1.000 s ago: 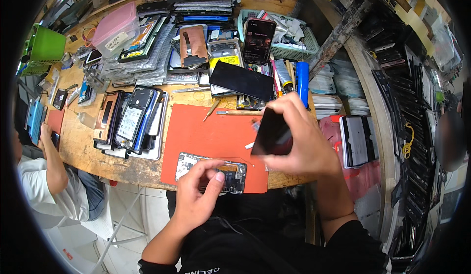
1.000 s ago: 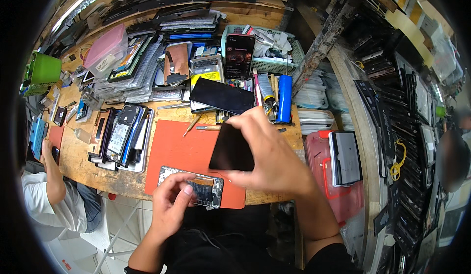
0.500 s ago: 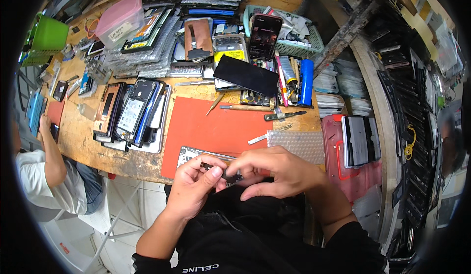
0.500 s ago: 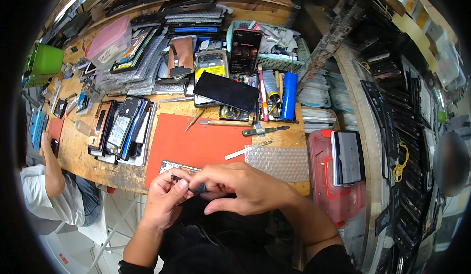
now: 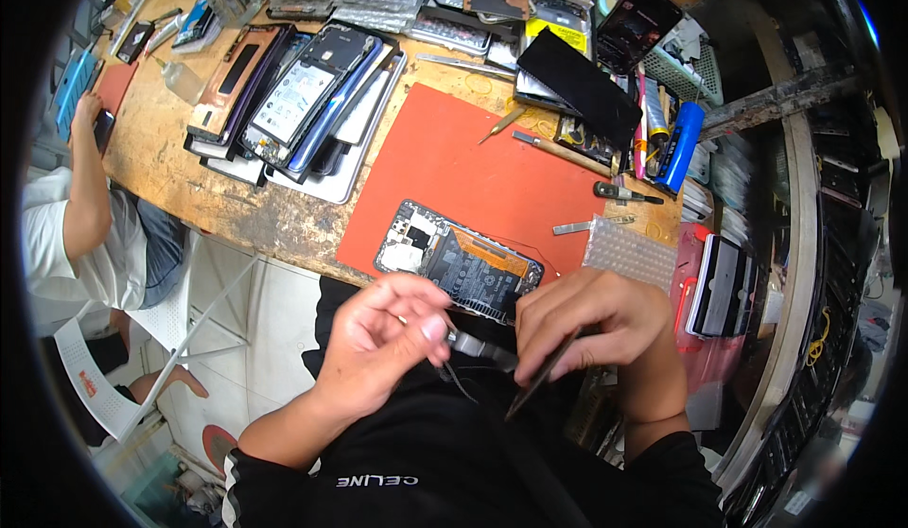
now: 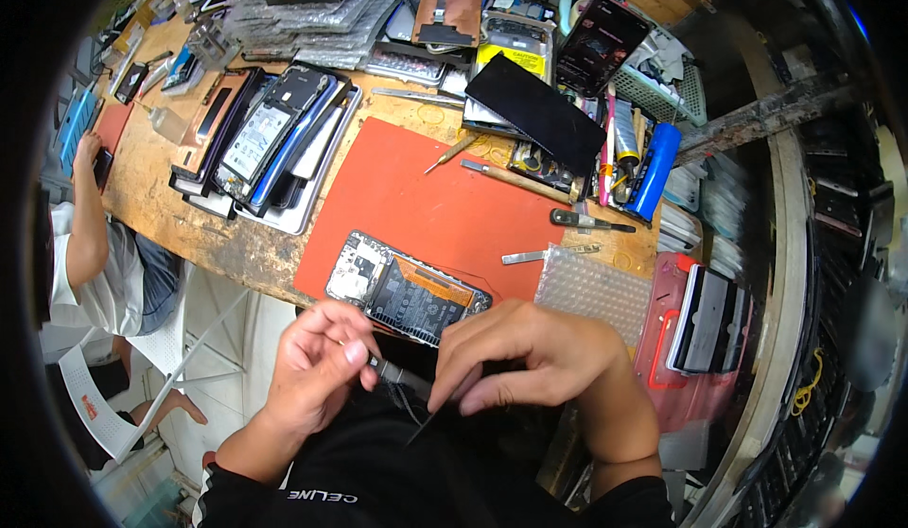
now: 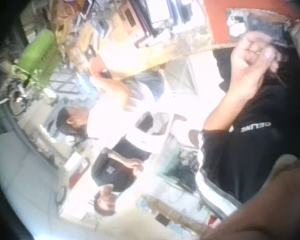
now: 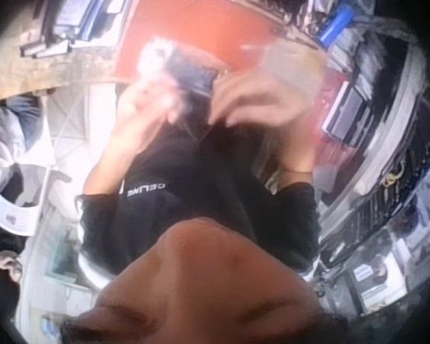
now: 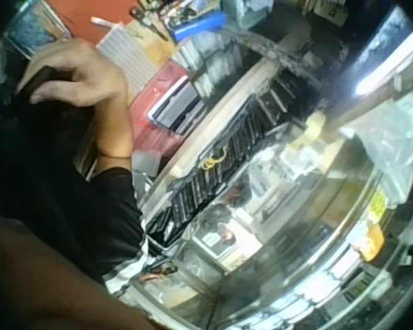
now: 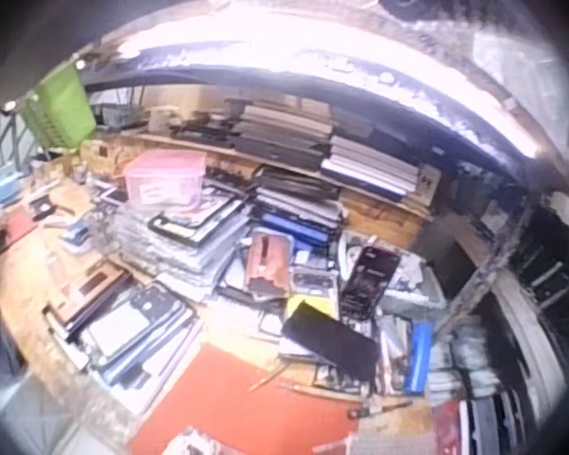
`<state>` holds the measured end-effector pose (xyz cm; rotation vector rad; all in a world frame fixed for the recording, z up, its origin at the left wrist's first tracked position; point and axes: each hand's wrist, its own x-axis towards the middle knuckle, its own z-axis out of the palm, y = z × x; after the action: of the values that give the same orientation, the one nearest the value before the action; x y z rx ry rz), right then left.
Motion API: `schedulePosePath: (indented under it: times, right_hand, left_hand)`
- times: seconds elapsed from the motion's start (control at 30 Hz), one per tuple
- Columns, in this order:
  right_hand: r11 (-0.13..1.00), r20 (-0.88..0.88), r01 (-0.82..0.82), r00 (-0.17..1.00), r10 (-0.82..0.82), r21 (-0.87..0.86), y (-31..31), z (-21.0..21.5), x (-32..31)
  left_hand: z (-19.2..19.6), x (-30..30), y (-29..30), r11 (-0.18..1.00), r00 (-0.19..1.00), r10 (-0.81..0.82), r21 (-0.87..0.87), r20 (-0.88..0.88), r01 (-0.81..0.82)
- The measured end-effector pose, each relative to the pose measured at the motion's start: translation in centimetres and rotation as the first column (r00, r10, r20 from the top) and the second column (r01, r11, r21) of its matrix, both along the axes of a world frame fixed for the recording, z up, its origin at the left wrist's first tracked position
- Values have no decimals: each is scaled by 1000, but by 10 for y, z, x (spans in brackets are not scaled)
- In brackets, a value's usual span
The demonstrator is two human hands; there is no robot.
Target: The person disassembles a smartphone, removes the battery, and handles internal components and a back cover. They use a screwdriver and a prying tool to open the device and manipulate small parts on a cluttered workbench.
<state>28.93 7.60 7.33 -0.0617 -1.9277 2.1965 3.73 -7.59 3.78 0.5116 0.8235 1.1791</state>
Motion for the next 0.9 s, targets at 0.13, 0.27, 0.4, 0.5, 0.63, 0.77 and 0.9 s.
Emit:
schedulePosePath:
  times: [0.13, 0.27, 0.4, 0.5, 0.63, 0.77, 0.9]
  right_hand:
    - [904, 286, 420, 878, -384, -75, -9, 0, -3]
    - [617, 383, 738, 672, -634, -273, -3, -8, -18]
    - [620, 266, 694, 716, -645, -365, 9, -17, -19]
    - [603, 172, 639, 741, -649, -477, 12, -14, -22]
    - [619, 124, 628, 743, -658, -473, 10, -8, -25]
    - [592, 149, 625, 742, -654, -509, 5, -7, -28]
    - [635, 174, 639, 751, -637, -435, 0, -12, -24]
  left_hand:
    - [-7, -9, 1, 963, 910, 269, 103, -317, -249]
    - [-1, -16, 1, 958, 865, 280, 184, -416, -222]
    - [-3, -6, 8, 982, 874, 176, 146, -452, -122]
    - [-12, 5, 12, 987, 865, 130, 144, -484, -68]
    - [-19, 11, 11, 993, 962, 44, 118, -271, -12]
    - [-20, 12, 10, 995, 977, 18, 101, -215, 4]
    - [-19, 20, 4, 980, 934, 66, 199, -351, 6]
